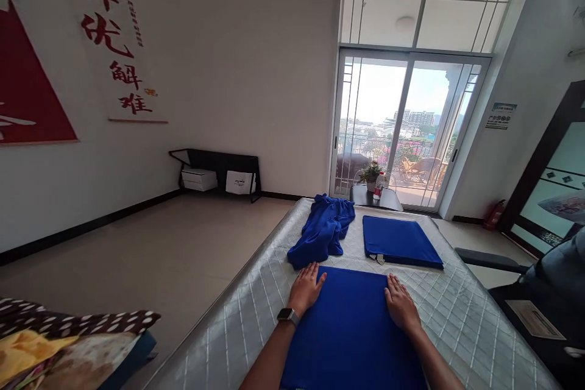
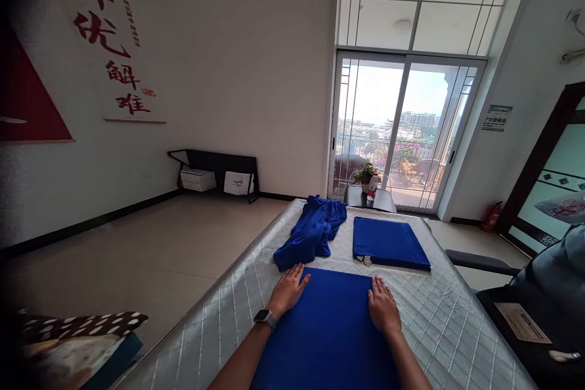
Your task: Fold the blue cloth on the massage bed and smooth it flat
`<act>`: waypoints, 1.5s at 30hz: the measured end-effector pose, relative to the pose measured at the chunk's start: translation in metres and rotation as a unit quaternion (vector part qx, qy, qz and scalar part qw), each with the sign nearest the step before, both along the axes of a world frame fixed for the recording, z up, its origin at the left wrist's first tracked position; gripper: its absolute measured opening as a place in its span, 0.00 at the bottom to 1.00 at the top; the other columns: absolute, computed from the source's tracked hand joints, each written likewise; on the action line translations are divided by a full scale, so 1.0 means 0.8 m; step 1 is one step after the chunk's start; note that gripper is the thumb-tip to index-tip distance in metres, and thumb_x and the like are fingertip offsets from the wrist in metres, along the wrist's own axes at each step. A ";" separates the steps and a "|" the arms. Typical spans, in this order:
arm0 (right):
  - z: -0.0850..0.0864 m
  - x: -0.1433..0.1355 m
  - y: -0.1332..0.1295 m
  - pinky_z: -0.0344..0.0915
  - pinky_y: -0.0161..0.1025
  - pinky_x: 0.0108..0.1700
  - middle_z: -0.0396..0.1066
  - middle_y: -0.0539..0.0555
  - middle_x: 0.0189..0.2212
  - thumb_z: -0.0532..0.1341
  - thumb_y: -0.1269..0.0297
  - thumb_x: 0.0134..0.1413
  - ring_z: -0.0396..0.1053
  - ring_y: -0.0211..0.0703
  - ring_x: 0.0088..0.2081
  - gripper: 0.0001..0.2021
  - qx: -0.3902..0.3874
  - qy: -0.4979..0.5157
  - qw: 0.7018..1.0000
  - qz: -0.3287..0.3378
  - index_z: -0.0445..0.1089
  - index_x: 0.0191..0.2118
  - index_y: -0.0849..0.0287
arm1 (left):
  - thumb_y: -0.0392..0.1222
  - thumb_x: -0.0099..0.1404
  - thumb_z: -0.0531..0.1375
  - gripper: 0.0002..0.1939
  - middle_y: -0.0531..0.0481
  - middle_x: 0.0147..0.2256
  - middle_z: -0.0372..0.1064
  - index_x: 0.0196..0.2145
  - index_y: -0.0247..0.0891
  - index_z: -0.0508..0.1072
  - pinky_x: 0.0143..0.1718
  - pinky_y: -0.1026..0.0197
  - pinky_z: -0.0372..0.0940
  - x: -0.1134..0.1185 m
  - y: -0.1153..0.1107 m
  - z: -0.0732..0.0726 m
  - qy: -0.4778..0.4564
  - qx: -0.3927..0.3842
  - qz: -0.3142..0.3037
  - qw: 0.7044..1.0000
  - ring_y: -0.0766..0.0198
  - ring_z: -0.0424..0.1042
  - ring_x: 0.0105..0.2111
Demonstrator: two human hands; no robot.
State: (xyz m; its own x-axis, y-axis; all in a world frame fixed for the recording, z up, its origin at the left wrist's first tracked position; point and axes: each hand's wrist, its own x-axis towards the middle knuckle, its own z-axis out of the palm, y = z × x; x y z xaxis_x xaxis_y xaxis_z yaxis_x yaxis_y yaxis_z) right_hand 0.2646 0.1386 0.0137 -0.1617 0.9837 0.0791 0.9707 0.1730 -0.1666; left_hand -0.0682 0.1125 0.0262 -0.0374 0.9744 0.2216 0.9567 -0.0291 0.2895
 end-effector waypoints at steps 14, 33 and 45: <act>0.003 0.000 0.000 0.36 0.41 0.70 0.42 0.53 0.71 0.38 0.57 0.65 0.39 0.39 0.70 0.32 -0.003 0.009 1.000 -0.006 0.45 0.70 0.65 | 0.40 0.72 0.39 0.26 0.49 0.57 0.71 0.57 0.37 0.70 0.57 0.57 0.63 -0.058 -0.004 0.019 -0.084 0.055 0.021 0.995 0.59 0.69 0.56; -0.003 0.002 0.001 0.35 0.41 0.70 0.43 0.52 0.71 0.39 0.56 0.65 0.39 0.40 0.70 0.32 0.006 0.040 0.999 -0.002 0.45 0.71 0.63 | 0.54 0.75 0.41 0.29 0.39 0.62 0.64 0.61 0.35 0.66 0.65 0.43 0.49 -0.080 0.019 -0.025 0.007 0.027 0.080 0.996 0.49 0.59 0.63; -0.003 0.002 0.002 0.36 0.41 0.70 0.44 0.53 0.70 0.39 0.56 0.65 0.40 0.40 0.70 0.32 0.010 0.031 0.999 -0.003 0.47 0.70 0.64 | 0.45 0.73 0.45 0.23 0.33 0.54 0.71 0.50 0.31 0.74 0.59 0.44 0.57 -0.063 -0.006 0.021 0.031 0.073 0.137 0.987 0.45 0.65 0.58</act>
